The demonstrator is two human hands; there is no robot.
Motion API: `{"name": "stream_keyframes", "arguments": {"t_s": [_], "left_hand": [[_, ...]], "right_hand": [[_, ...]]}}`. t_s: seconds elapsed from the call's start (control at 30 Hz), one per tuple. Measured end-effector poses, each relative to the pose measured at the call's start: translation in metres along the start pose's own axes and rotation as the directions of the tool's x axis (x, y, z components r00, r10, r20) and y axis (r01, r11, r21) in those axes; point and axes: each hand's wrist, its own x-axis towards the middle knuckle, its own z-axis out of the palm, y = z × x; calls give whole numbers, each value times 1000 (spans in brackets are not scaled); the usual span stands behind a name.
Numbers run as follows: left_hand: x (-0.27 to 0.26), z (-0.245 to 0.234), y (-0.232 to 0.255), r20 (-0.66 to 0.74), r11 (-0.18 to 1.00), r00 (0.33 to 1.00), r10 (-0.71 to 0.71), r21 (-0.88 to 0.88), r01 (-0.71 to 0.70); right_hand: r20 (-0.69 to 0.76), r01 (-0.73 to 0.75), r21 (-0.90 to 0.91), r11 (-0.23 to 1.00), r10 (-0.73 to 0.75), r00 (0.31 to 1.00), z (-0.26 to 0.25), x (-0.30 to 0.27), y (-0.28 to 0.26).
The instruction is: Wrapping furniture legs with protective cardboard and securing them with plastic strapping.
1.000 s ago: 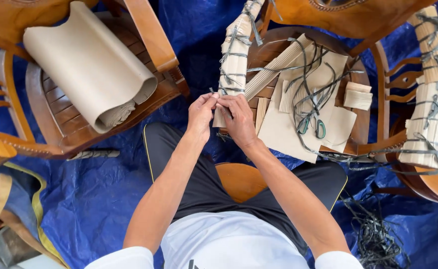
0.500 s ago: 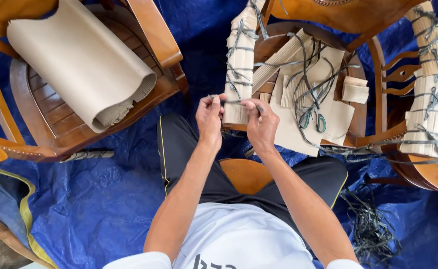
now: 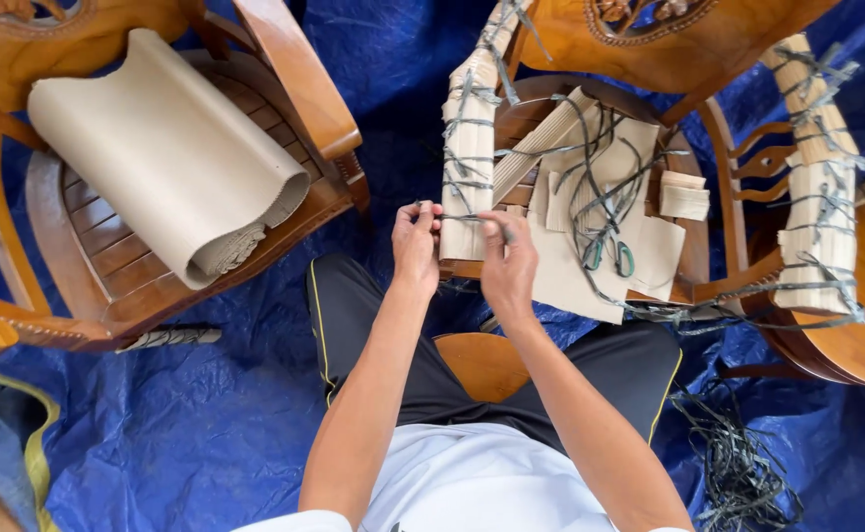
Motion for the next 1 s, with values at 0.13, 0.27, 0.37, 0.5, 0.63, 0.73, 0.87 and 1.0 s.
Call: {"name": "stream_keyframes", "arguments": {"t_s": [0.13,0.27,0.37,0.5,0.63,0.73,0.87,1.0], "left_hand": [[0,-4,4,60,998,997,-39,-39,41],[8,-7,2,93,997,995,-37,-61,43],[17,-9,-18,75,996,997,19,-91,-12],[14,-8,-15,73,996,997,8,-85,-2],[-3,-3,-6,22,998,998,58,-42,-57],[-29,0,1,28,975,977,209,65,-211],[-59,3,22,174,623,764,622,482,-616],[-68,3,40,352,324,551,756,530,-784]], "right_hand": [[154,318,-285,904,-284,946,3,-5,-15],[147,432,-337,837,-406,902,3,2,-7],[150,479,-381,791,-458,876,1,4,-7],[167,519,-383,764,-495,853,8,12,-10],[311,325,-294,899,-232,922,14,25,-12],[365,272,-330,904,-144,920,17,32,-15],[366,296,-304,905,-176,914,26,40,-14],[362,262,-287,922,-149,920,27,40,-22]]}}
